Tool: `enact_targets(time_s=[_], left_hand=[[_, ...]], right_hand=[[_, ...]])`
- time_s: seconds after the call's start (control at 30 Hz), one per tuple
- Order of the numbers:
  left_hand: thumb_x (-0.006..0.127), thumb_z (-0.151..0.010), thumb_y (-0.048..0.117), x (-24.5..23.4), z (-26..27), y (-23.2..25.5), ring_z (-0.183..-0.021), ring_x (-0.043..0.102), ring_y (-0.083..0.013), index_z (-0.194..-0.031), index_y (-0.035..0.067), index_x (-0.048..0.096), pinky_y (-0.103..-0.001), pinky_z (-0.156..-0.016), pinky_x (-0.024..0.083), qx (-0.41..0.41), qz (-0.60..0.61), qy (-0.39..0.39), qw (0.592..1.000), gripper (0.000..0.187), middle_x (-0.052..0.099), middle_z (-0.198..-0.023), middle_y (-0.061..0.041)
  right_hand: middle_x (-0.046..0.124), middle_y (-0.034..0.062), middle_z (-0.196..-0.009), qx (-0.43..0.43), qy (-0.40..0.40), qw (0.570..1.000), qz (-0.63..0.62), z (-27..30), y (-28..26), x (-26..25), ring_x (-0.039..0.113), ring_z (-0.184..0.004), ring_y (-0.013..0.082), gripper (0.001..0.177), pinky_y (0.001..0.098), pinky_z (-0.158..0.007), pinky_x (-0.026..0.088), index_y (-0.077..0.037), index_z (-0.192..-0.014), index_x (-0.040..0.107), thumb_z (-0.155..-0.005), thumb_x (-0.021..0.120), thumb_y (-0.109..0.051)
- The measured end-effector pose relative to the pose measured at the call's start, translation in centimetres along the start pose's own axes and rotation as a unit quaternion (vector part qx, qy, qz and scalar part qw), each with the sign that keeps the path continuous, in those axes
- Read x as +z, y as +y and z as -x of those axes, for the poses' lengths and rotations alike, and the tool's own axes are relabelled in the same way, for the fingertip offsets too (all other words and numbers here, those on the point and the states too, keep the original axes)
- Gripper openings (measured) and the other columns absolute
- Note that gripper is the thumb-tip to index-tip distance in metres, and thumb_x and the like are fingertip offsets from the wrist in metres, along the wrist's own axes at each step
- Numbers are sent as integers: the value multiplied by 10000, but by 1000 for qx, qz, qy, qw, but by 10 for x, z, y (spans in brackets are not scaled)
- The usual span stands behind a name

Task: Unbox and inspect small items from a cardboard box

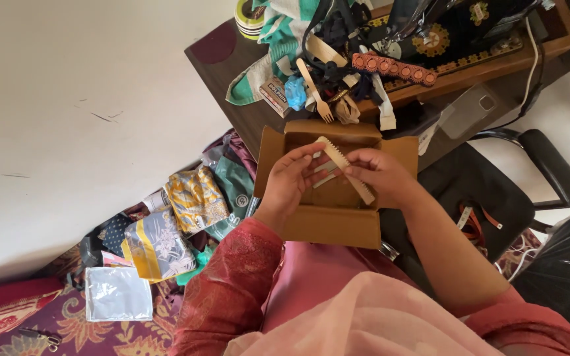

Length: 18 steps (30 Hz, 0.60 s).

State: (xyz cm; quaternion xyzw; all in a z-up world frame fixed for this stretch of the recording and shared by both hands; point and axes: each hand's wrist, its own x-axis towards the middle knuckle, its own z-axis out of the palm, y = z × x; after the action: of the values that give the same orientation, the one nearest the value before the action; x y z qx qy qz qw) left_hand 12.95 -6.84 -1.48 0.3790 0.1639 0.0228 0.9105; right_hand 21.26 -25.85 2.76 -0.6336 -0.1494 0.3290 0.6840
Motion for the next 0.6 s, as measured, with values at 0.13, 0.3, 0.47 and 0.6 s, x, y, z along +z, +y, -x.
enact_targets(time_s=[0.13, 0.3, 0.47, 0.6], left_hand=[[490, -1025, 71, -10, -2, -8, -1186, 675, -261, -1388, -24, 577, -399, -957, 603, -10, -13, -25, 1000, 386, 625, -1376, -153], [476, -1038, 80, -6, 9, 2, -1212, 652, -266, -1392, 8, 576, -422, -999, 577, -29, -56, -20, 998, 375, 603, -1389, -143], [492, -1024, 122, -4, 19, 8, -1158, 670, -239, -1325, 53, 599, -370, -968, 567, -53, -79, 9, 995, 327, 629, -1342, -102], [496, -1022, 147, -9, 25, 9, -1132, 704, -222, -1255, 102, 639, -326, -907, 555, -77, -101, 47, 991, 277, 686, -1270, -64]], right_hand=[[737, 85, -895, 11, -12, 1000, -7, -14, -7, -17, 691, -788, 139, 183, 305, -764, 591, -6, -1073, 684, -914, 759, -57], [748, 135, -938, -72, -47, 980, 178, -48, -60, -14, 721, -847, 178, 176, 320, -764, 555, -30, -1138, 697, -981, 675, -108], [728, 90, -1034, -135, -17, 946, 294, -92, -95, -14, 598, -741, 123, 114, 263, -699, 490, -81, -1145, 681, -1058, 609, -97], [709, 98, -1147, -186, 35, 923, 335, -127, -84, -35, 680, -1040, 204, 263, 366, -931, 543, -54, -1317, 611, -1057, 608, -85]])
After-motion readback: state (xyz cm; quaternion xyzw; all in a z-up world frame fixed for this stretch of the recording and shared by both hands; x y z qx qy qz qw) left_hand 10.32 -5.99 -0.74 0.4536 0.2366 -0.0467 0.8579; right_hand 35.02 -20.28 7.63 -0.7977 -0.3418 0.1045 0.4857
